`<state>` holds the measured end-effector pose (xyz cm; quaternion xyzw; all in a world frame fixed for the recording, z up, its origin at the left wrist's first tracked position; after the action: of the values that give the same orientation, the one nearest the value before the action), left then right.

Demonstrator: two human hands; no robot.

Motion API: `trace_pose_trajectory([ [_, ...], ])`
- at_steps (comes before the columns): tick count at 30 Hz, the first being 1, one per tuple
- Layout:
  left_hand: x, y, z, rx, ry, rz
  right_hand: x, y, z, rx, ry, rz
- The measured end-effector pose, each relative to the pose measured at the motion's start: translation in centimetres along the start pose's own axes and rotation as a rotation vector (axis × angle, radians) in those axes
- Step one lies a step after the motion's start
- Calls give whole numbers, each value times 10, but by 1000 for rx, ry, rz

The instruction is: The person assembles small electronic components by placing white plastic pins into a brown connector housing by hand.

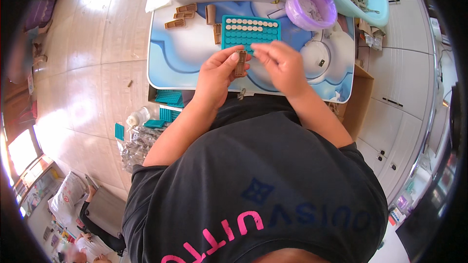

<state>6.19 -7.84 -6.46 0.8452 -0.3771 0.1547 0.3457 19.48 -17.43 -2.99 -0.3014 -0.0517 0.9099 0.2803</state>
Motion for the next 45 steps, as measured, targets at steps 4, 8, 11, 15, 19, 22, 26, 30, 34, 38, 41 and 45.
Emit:
trace_pose_trajectory([
  [4, -7, -5, 4, -23, 74, -55, -2, -27, -31, -91, 297, -120],
  [8, -9, -8, 1, -49, 135, -51, 3, -37, -41, -208, 483, -182],
  [11, -12, -9, 1, -66, 166, -48, 5, -37, -45, -253, 527, -171],
  [15, -13, -9, 2, -78, 194, -51, 6, -36, -37, -244, 486, -135],
  [19, -13, -11, 4, -83, 204, -62, 13, -27, -9, -220, 226, -125],
  [22, -13, -12, 5, -77, 233, -48, 22, -23, 4, -301, 159, -59],
  [26, -13, -13, 6, -65, 241, -56, 26, -19, 1, -303, 180, -18],
  [30, -12, -12, 6, -70, 251, -68, 23, -21, -2, -276, 109, 15],
  [34, -10, -10, 3, -69, 237, -69, 11, -36, -24, -259, 292, -160],
  [38, -10, -11, 2, -75, 202, -70, 8, -44, -41, -311, 445, -167],
  [41, -10, -11, 2, -80, 201, -72, 10, -42, -40, -304, 463, -120],
  [45, -12, -12, 5, -75, 209, -51, 11, -35, -17, -303, 278, -83],
])
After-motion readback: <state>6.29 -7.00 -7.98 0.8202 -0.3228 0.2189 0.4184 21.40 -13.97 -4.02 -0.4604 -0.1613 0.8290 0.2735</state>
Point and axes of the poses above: each hand's wrist, its own y-axis away from the middle knuckle, its own x-axis out of the palm, z = x × y, the point moved 2 cm from there along -y, towards the middle knuckle, and after that the axes turned 2 degrees about -y, right-handed, at the moved point
